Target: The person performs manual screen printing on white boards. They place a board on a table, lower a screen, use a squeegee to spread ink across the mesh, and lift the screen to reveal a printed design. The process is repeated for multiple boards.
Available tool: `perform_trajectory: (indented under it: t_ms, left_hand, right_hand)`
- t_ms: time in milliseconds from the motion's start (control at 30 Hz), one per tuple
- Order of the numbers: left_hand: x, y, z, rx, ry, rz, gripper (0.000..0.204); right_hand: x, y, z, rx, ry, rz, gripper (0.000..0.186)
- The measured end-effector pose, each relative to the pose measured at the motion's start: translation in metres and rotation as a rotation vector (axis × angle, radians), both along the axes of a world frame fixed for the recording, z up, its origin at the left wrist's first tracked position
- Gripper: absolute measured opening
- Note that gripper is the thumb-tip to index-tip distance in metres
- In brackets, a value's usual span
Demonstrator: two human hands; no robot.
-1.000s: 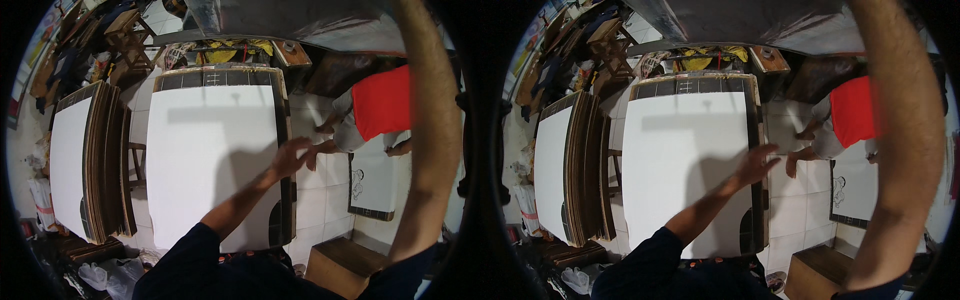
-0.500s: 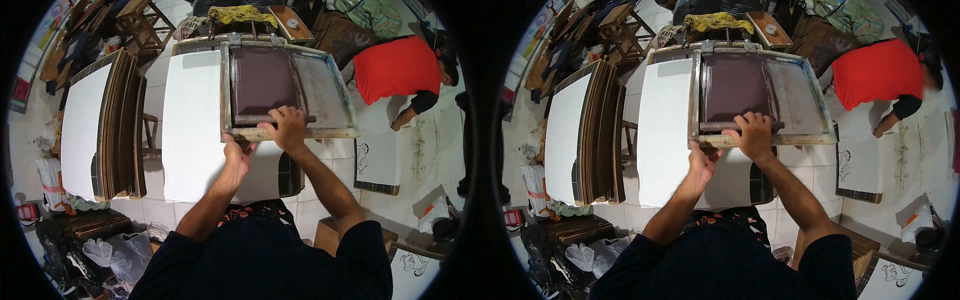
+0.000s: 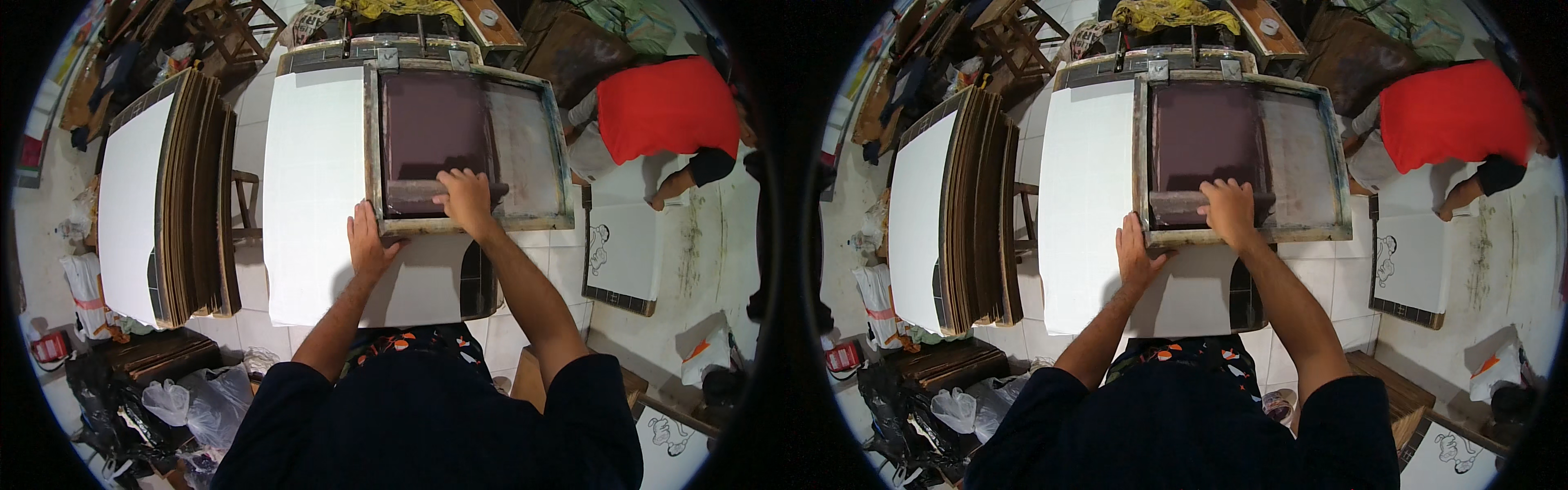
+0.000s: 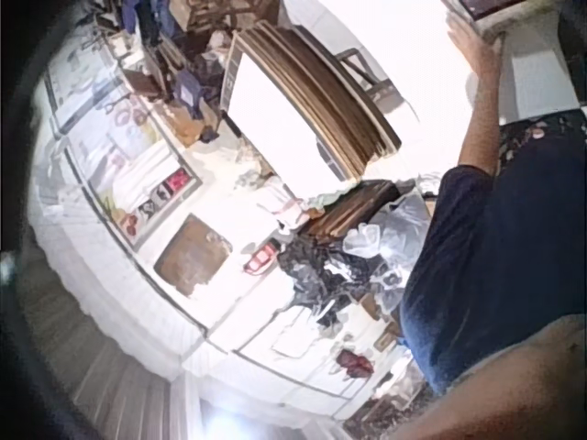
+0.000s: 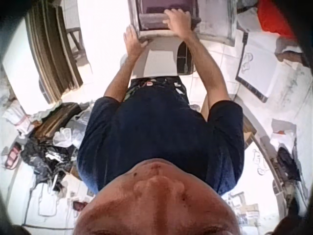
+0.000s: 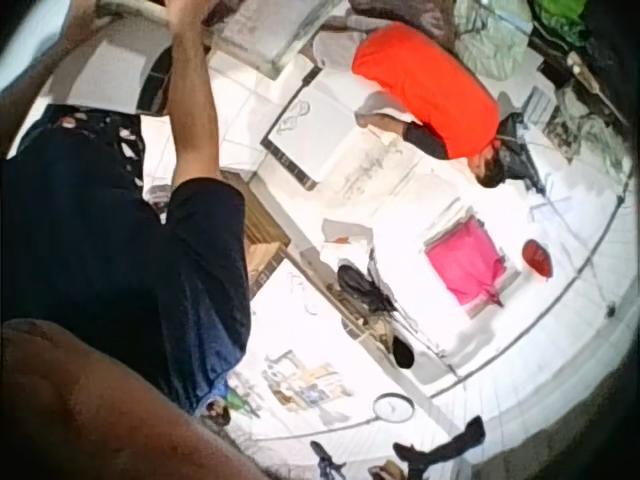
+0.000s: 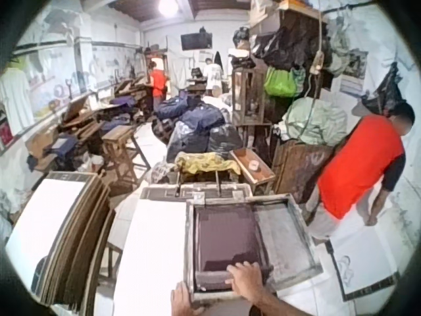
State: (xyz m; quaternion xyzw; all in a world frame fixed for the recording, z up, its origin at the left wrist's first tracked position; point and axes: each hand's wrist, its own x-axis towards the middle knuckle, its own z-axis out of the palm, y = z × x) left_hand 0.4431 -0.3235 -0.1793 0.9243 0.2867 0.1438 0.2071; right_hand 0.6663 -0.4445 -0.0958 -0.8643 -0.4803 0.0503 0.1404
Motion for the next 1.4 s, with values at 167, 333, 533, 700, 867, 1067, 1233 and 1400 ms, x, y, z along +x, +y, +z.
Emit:
perform_trajectory:
  t_ms: [167,333,533,700,867,1067,1233,1400]
  left_hand:
    - [-0.001,0.003,-0.016,-0.083,-0.103,0.023,0.133]
    - [-0.003,0.001,-0.017,-0.093,-0.061,0.033,0.132]
    - [-0.002,0.0,-0.016,-0.071,-0.035,0.043,0.133]
    - [-0.006,0.0,-0.011,-0.12,0.03,0.037,0.134]
    - [-0.004,0.0,-0.008,-0.132,0.023,0.033,0.135]
    - [-0.005,0.0,-0.009,-0.142,0.021,0.037,0.136]
    - [-0.005,-0.001,-0.01,-0.096,-0.026,0.022,0.136]
    - [-0.005,0.0,-0.01,-0.046,-0.027,-0.003,0.134]
  right_hand:
    - [-0.01,-0.008,-0.004,0.068,0.045,-0.009,0.025]
    - [0.072,0.053,-0.023,0.163,-0.178,0.051,0.026]
    - [0.204,0.164,-0.036,0.298,-0.272,0.036,0.029]
    - [0.189,0.159,-0.039,0.224,-0.226,-0.039,0.031]
    - [0.139,0.112,-0.043,0.215,-0.16,-0.018,0.032]
    - [0.186,0.16,-0.046,0.419,-0.315,-0.09,0.026]
    - [0.205,0.179,-0.048,0.25,-0.347,-0.076,0.036]
    - [0.158,0.133,-0.042,0.183,-0.274,-0.052,0.032]
